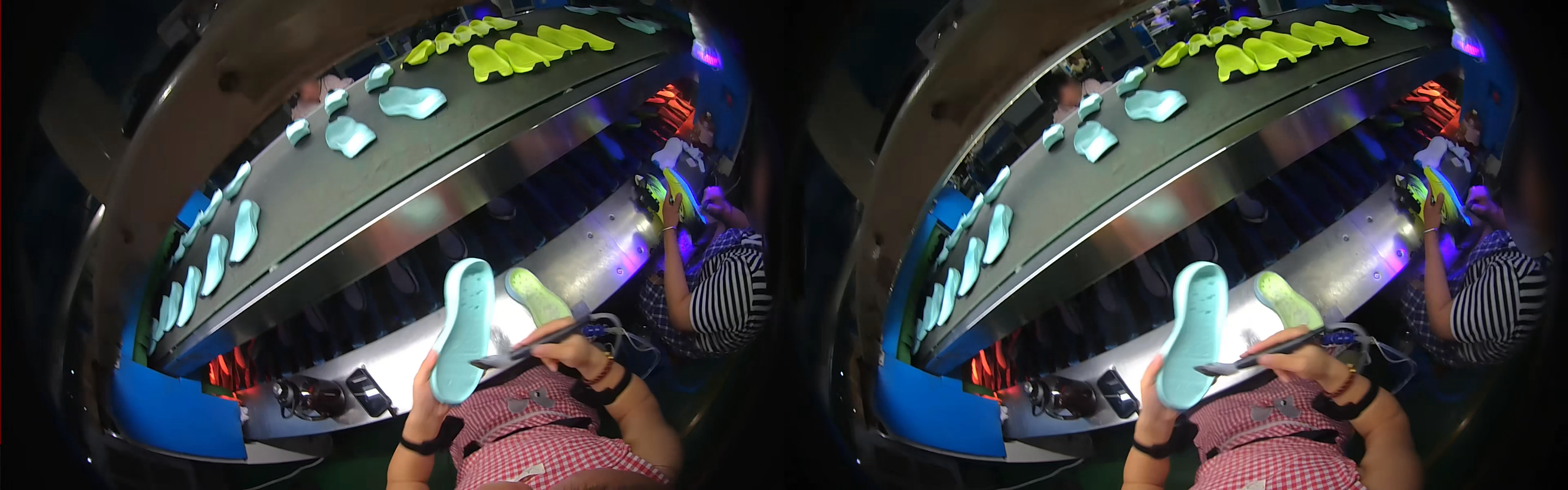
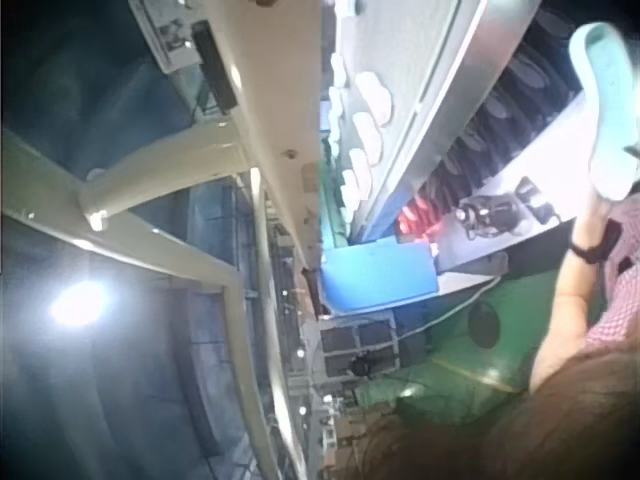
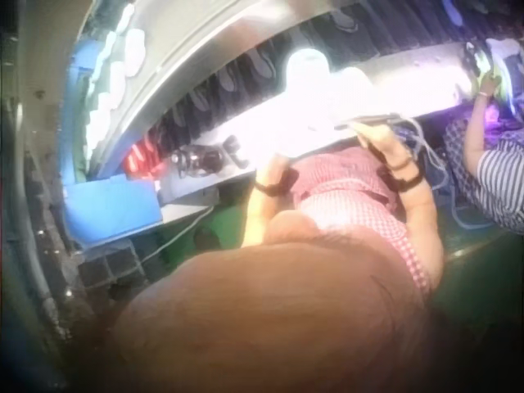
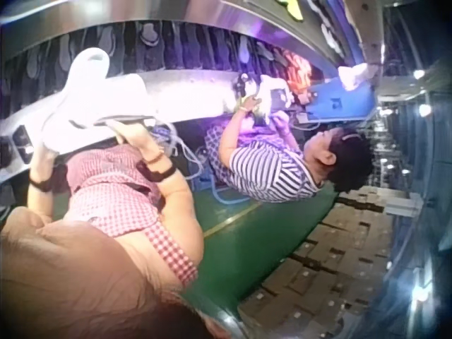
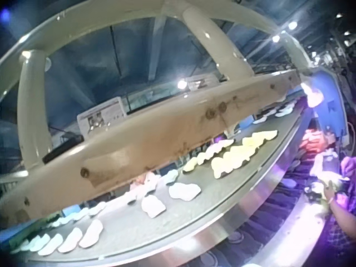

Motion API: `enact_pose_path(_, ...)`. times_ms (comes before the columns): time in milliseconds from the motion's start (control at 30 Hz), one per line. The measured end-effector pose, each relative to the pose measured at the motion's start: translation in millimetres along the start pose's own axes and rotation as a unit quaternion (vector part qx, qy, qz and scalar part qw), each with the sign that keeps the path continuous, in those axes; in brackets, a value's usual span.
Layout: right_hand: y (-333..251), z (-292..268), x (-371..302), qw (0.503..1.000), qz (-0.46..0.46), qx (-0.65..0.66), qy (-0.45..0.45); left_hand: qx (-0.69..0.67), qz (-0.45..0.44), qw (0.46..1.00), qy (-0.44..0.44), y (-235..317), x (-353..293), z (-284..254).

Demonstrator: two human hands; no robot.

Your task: Applying glue or primer to shoe soles on a conveyor belt using a brush.

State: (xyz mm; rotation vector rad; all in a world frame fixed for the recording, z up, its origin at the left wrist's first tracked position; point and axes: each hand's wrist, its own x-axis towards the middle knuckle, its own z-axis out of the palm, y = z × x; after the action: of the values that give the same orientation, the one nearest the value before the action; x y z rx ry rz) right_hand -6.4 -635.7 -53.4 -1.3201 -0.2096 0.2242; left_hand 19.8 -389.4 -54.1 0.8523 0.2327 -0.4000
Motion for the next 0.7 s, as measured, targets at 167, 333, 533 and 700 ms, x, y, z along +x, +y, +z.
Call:
enact_pose_path(167, 2, -38, -17, 0.975, -0.057, 0.188, 0.105, 0.005, 0.200, 0.976, -0.086, 104, -10, 70)
enact_pose_path(333, 18, -25, 1, 0.962, -0.034, 0.261, 0.064, -0.228, 0.211, 0.946, -0.092, 217, 96, 71)
enact_pose_path(533, 32, -42, 14, 0.957, -0.005, 0.272, 0.099, -0.086, 0.256, 0.963, 0.015, 208, 111, 101)
enact_pose_path(700, 35, -62, 15, 0.952, 0.008, 0.291, 0.100, 0.160, 0.284, 0.945, -0.009, 219, 131, 160)
